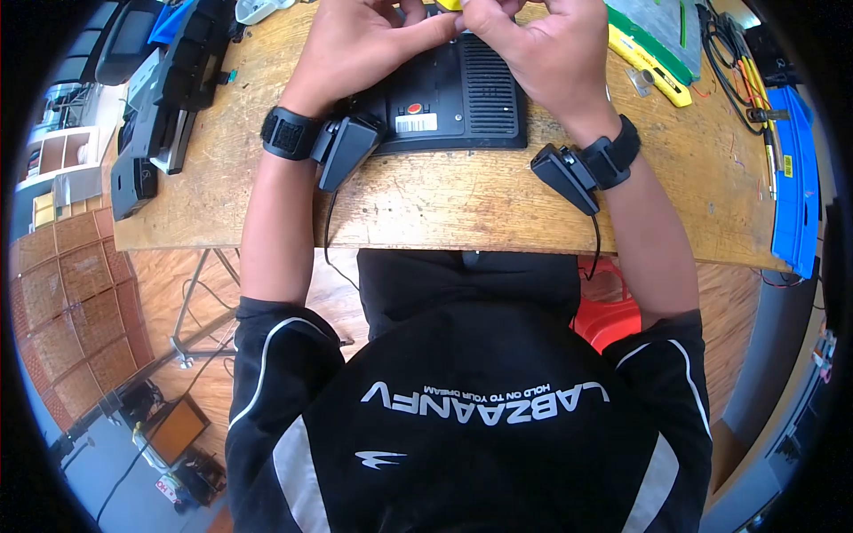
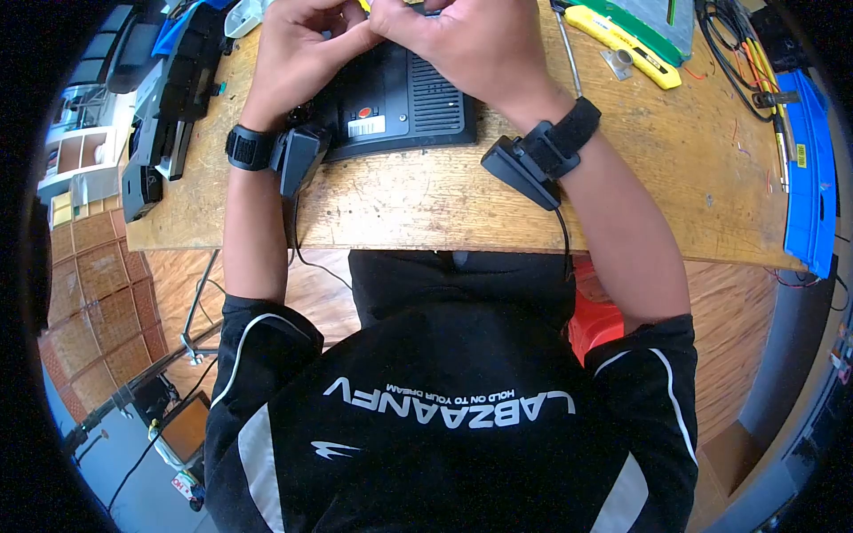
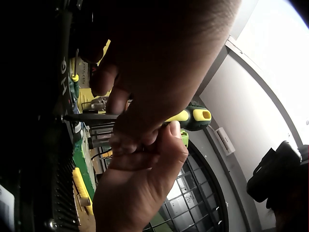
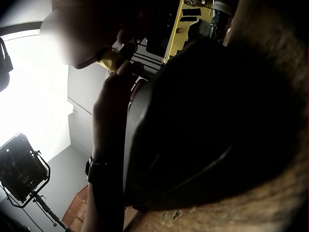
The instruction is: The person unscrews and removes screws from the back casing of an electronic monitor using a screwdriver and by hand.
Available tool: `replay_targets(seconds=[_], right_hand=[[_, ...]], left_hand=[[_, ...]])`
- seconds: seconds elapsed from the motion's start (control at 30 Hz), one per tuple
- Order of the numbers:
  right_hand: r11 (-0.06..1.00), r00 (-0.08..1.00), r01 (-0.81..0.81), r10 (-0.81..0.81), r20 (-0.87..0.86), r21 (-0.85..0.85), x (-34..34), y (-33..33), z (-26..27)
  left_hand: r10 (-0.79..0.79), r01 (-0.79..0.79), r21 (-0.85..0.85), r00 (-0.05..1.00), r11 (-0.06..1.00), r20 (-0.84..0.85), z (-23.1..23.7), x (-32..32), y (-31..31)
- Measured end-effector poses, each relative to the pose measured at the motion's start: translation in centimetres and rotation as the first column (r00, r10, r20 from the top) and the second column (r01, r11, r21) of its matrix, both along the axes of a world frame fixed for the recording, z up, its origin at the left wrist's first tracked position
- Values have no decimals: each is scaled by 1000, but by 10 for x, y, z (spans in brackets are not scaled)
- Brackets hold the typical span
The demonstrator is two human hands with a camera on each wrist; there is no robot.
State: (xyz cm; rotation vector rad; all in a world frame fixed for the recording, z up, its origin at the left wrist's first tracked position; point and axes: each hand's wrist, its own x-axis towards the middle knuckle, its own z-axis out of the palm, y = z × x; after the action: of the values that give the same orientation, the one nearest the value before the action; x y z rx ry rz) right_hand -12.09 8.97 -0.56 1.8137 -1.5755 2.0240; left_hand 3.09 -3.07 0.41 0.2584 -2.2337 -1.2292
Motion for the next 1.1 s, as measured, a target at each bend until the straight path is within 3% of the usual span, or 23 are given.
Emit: replay_targets(seconds=[0.3, 0.37, 0.5, 0.6, 0.67, 0.77, 0.9, 1.1], right_hand=[[1000, 1000, 21, -21, -10, 2, -2, 0, -1], [999, 999, 31, -31, -34, -13, -1, -1, 0], [998, 999, 8, -11, 53, 56, 1, 1, 3], [999, 999, -31, 31, 32, -17, -1, 0, 2], [981, 998, -52, 42, 56, 189, -1, 9, 11], [997, 997, -61, 63, -48, 45, -5, 3, 0], [1000, 998, -28, 27, -56, -9, -8, -3, -5], [993, 993, -58, 47, 107, 101, 6, 6, 10]], left_hand=[[78, -72, -69, 994, 995, 82, 12, -2, 11], [58, -61, 31, 995, 998, 86, 11, -1, 9], [57, -65, 72, 993, 995, 106, 11, -1, 10], [50, -55, 60, 995, 997, 85, 9, 0, 7], [53, -56, 108, 998, 993, 35, 7, -2, 8], [-10, 10, 171, 1000, 985, -3, 9, -1, 9], [-40, 44, 197, 999, 979, -22, 0, -3, 1], [-16, 18, 149, 1000, 989, -16, 3, -2, 3]])
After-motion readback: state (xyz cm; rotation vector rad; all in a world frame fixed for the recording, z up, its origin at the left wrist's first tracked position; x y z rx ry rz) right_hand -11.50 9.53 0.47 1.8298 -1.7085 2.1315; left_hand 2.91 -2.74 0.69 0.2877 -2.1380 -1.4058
